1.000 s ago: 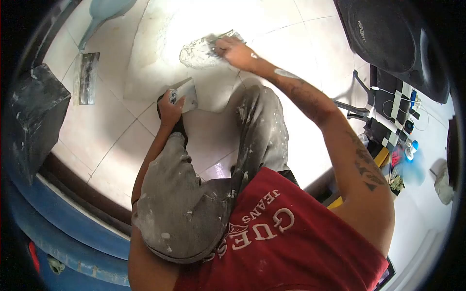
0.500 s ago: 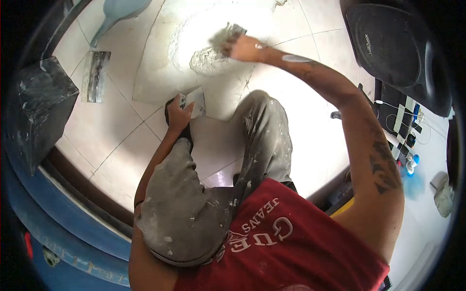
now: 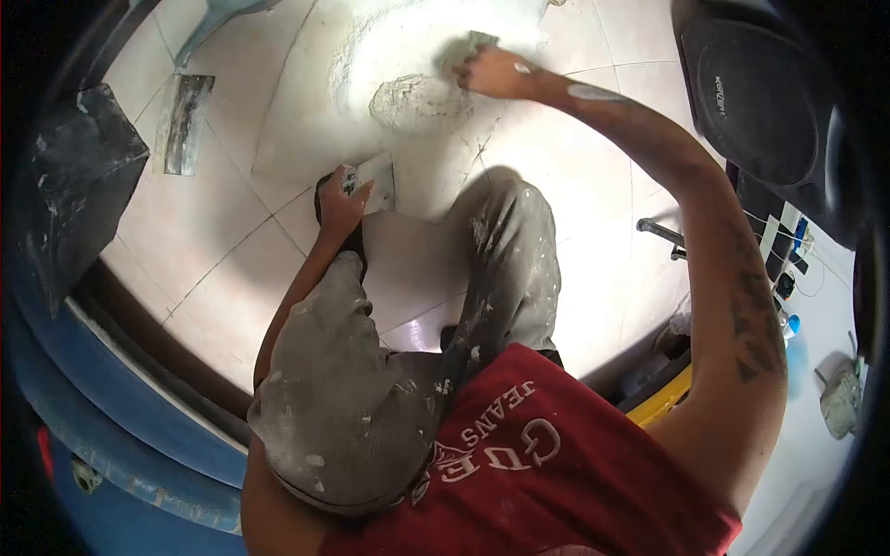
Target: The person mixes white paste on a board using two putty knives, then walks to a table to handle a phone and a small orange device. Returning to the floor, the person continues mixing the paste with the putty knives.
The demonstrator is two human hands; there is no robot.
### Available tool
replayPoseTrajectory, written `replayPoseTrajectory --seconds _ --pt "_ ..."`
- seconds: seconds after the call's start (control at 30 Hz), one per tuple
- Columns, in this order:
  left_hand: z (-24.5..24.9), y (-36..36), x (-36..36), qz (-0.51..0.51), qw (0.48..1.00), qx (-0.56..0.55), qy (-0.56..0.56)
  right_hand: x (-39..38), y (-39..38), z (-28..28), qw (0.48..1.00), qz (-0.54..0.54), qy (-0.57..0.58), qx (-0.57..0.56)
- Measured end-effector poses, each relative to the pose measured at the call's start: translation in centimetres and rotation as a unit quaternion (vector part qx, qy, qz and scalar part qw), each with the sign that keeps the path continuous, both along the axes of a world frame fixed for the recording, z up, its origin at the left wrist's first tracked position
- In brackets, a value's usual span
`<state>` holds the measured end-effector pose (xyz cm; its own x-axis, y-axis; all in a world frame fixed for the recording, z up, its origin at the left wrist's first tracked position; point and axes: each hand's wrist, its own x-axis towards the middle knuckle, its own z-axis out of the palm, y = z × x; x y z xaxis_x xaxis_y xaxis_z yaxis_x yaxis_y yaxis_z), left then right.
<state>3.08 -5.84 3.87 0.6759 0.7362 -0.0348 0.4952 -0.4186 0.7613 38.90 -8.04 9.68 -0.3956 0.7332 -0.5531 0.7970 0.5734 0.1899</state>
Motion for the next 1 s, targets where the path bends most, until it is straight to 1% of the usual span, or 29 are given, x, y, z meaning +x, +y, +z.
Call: replayPoseTrajectory --seconds 0.03,0.07,0.1,0.13,0.17,0.2,0.23,0.27,0.3,0.33,0.37,0.43,0.47,0.5,0.53,0.57,0.6,0.63,0.7,0.73,0.77,0.8,0.83,0.87,0.9,0.93,0.97,1.0 --pt "0.1 0.0 0.2 -0.001 1.000 0.016 0.007 -0.4 1.3 1.8 0.995 -0.039 0.090 0.024" --pt "0.1 0.5 0.5 -0.006 0.999 0.034 0.012 -1.5 1.9 1.1 0.997 -0.065 0.045 0.008" --pt "0.2 1.1 0.5 -0.015 1.000 0.008 0.015 -2.3 1.8 0.1 0.996 -0.091 -0.001 -0.009" --pt "0.2 1.2 0.5 -0.021 0.999 -0.023 0.017 -2.6 0.8 -1.2 0.998 -0.044 0.022 0.037" --pt "0.2 0.9 0.6 -0.020 0.998 -0.058 0.020 -1.8 -0.4 -2.1 0.985 0.003 0.120 0.122" --pt "0.1 0.7 0.7 -0.018 0.998 -0.065 0.012 -1.5 -1.1 -1.6 0.954 0.057 0.207 0.207" --pt "0.3 0.9 0.7 -0.015 0.997 -0.071 0.007 -1.8 0.0 -0.5 0.982 0.018 0.135 0.134" --pt "0.4 1.0 0.5 -0.010 0.997 -0.077 0.004 -2.4 1.3 0.3 0.996 -0.018 0.064 0.059" --pt "0.2 1.2 0.5 -0.008 0.996 -0.093 0.014 -3.1 1.7 0.5 0.998 -0.060 -0.010 -0.017" --pt "0.0 1.1 0.5 -0.013 0.993 -0.113 0.025 -3.3 2.5 0.9 0.995 -0.043 0.074 0.049" --pt "0.1 1.1 0.4 -0.013 0.991 -0.129 0.033 -3.7 2.7 1.6 0.992 -0.047 0.110 0.041" --pt "-0.8 0.7 0.3 0.000 0.996 -0.088 0.033 -4.8 1.5 0.1 0.999 -0.028 0.018 0.004" --pt "-1.1 0.7 0.0 0.006 0.997 -0.067 0.035 -2.9 0.4 -2.4 0.922 0.084 0.265 0.269" --pt "-0.7 1.0 0.1 0.000 0.998 -0.059 0.031 -2.8 0.7 -2.1 0.958 0.063 0.191 0.204" --pt "-0.4 0.9 0.1 -0.003 0.998 -0.053 0.029 -2.8 1.0 -1.9 0.983 0.044 0.118 0.135" --pt "-0.1 0.7 0.2 -0.010 0.998 -0.049 0.026 -2.5 1.1 -1.7 0.997 0.022 0.041 0.063" --pt "-0.4 0.3 0.1 -0.011 0.998 -0.057 0.024 -3.7 2.8 0.6 0.998 -0.052 0.019 -0.006" --pt "-0.7 0.3 0.0 -0.012 0.998 -0.063 0.022 -3.1 3.7 0.9 0.996 -0.007 0.086 0.014" --pt "-0.9 0.8 0.2 -0.004 0.998 -0.062 0.018 -5.8 3.6 3.4 0.998 -0.042 0.049 0.012" --pt "-0.4 0.8 0.3 -0.004 0.998 -0.062 0.020 -4.7 2.1 -0.4 0.986 -0.003 0.125 0.110" --pt "-0.2 0.7 0.2 -0.006 0.998 -0.065 0.024 -3.4 -0.1 -4.3 0.958 0.033 0.201 0.204" --pt "-0.2 0.8 0.0 -0.011 0.998 -0.066 0.016 -2.8 -0.1 -2.5 0.934 0.085 0.241 0.248" --pt "-0.4 0.8 -0.1 -0.011 0.998 -0.067 0.008 -3.4 0.7 -1.5 0.971 0.031 0.165 0.168" --pt "-0.6 0.8 0.2 -0.012 0.998 -0.068 -0.003 -4.0 1.8 -0.6 0.993 -0.024 0.082 0.087" --pt "-0.4 0.5 0.4 -0.011 0.997 -0.081 0.000 -4.4 2.3 0.4 0.996 -0.086 -0.005 -0.002" --pt "0.3 0.4 0.4 -0.010 0.996 -0.093 0.006 -4.1 3.4 1.5 0.996 -0.056 0.058 -0.024" --pt "0.8 0.9 0.6 0.000 0.995 -0.099 0.009 -4.8 3.2 -0.7 0.995 -0.085 0.043 -0.015" --pt "1.0 1.3 1.0 0.003 0.993 -0.121 0.004 -5.3 2.5 -4.5 0.994 -0.110 0.024 0.000"
